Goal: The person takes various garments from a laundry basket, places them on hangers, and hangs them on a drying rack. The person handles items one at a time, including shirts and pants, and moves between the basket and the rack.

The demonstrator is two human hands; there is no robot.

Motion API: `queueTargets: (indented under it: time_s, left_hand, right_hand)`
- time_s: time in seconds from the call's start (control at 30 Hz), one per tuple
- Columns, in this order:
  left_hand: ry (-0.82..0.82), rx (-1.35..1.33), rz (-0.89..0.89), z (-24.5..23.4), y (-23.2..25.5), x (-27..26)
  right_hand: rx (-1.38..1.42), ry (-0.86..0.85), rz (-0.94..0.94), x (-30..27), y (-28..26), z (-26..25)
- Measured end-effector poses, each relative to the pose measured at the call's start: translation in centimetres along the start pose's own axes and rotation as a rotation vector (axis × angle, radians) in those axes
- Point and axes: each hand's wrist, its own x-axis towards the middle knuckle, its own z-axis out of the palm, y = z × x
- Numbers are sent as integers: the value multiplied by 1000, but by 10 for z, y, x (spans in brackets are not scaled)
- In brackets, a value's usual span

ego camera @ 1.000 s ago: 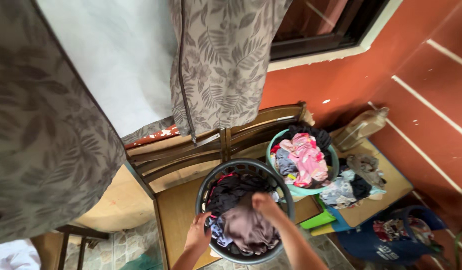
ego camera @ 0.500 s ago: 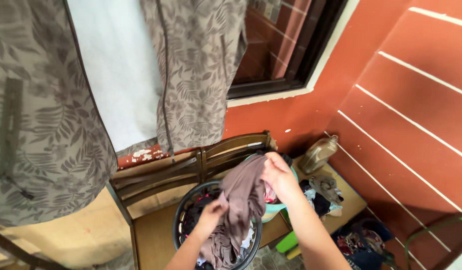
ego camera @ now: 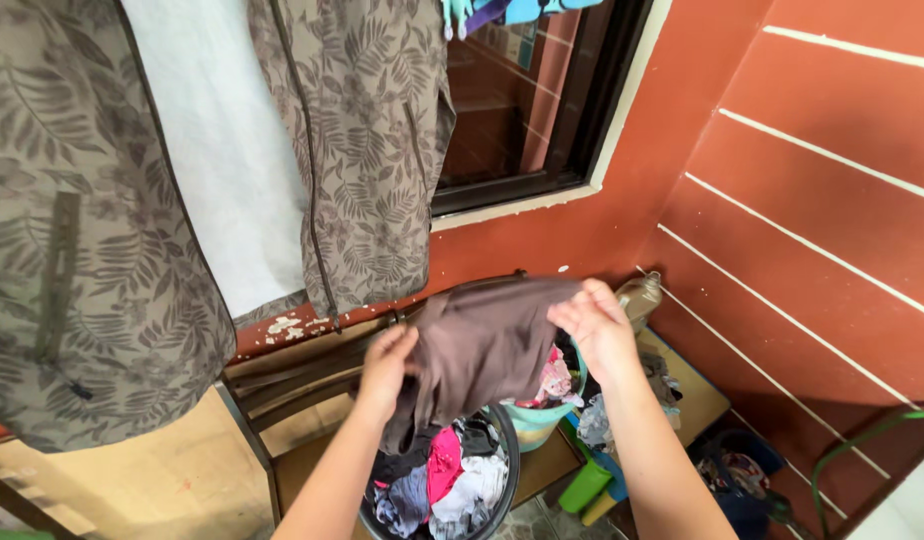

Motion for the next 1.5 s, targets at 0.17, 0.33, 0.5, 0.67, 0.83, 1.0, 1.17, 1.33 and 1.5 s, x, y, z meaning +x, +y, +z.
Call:
queueTargets:
  time_s: [0.17,0.33,0.5,0.67,0.83,1.0,1.17,1.33,1.5]
  left_hand:
    - [-197,285,459,5,27,-18]
    - [-201,725,319,-16,-74,-11]
    - [-105,831,50,-40,-49,-5]
    - [-231,120,35,-16,37,-46]
    - [-300,244,-33,2,49,-70]
    - [-360,107,161,5,74,-72]
    - [-627,288,278,68,97,-102]
    - [-616,282,280,96,121,-113]
    - [-547,206,393,84,157,-111]
  right_hand:
    - [-636,-16,-163,-4,41,7]
    - [-401,39,474,-45,168,-34]
    - [16,58,491,-39,110,-33]
    - [-74,-20,123,-62,29,30]
    - [-783,-60,292,-83,85,-23]
    - [-1410,305,223,-100,83,-80]
    - [-785,-59,-84,-108,113,-55]
    - [-786,-333,95,-109,217,-53]
    - [-621,-345,653,-180,203,-42]
